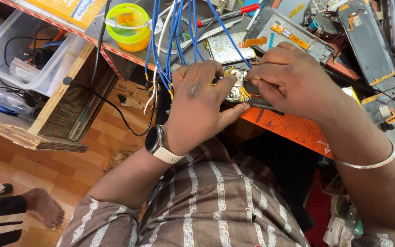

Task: The person repairs a disassembled smartphone at a cluttered workbench, manipulating internal flex cables and connectors with their fingers, lifting and repositioning the battery, and working on the phone's internal board. Near the end they use a small tool on the board and reach across the bench for supplies.

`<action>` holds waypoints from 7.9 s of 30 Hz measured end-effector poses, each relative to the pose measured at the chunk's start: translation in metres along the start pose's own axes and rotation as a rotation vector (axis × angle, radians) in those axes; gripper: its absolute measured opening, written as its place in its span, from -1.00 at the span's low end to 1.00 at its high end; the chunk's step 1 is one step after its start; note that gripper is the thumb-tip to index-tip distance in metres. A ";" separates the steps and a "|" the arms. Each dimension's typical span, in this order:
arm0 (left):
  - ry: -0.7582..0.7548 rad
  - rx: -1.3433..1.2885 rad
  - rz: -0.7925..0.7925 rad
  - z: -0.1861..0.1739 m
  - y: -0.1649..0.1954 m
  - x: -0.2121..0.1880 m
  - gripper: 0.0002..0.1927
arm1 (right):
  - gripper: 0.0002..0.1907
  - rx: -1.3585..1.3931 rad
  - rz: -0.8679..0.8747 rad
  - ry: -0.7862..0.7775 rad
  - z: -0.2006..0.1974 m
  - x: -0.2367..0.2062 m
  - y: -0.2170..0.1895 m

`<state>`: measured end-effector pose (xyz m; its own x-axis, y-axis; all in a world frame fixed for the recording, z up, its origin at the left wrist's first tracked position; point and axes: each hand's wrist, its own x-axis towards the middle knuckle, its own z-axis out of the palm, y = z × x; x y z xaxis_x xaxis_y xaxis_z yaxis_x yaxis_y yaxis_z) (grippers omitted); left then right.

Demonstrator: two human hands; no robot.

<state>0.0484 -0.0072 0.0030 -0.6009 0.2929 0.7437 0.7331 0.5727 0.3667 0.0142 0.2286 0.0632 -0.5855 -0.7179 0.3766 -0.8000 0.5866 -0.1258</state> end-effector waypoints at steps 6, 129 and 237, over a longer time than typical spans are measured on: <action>-0.007 -0.010 0.001 0.000 0.000 -0.001 -0.45 | -0.85 -0.052 -0.003 0.017 0.004 -0.001 0.000; -0.006 -0.342 0.323 0.011 -0.037 0.030 -0.76 | -0.63 0.170 -0.036 -0.519 -0.040 0.039 0.027; -0.040 -0.277 0.244 0.013 -0.044 0.034 -0.69 | -0.61 0.199 -0.067 -0.651 -0.044 0.063 0.041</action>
<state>-0.0084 -0.0123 0.0055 -0.4053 0.4281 0.8077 0.9117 0.2547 0.3225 -0.0500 0.2244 0.1224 -0.4427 -0.8662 -0.2317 -0.8097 0.4972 -0.3117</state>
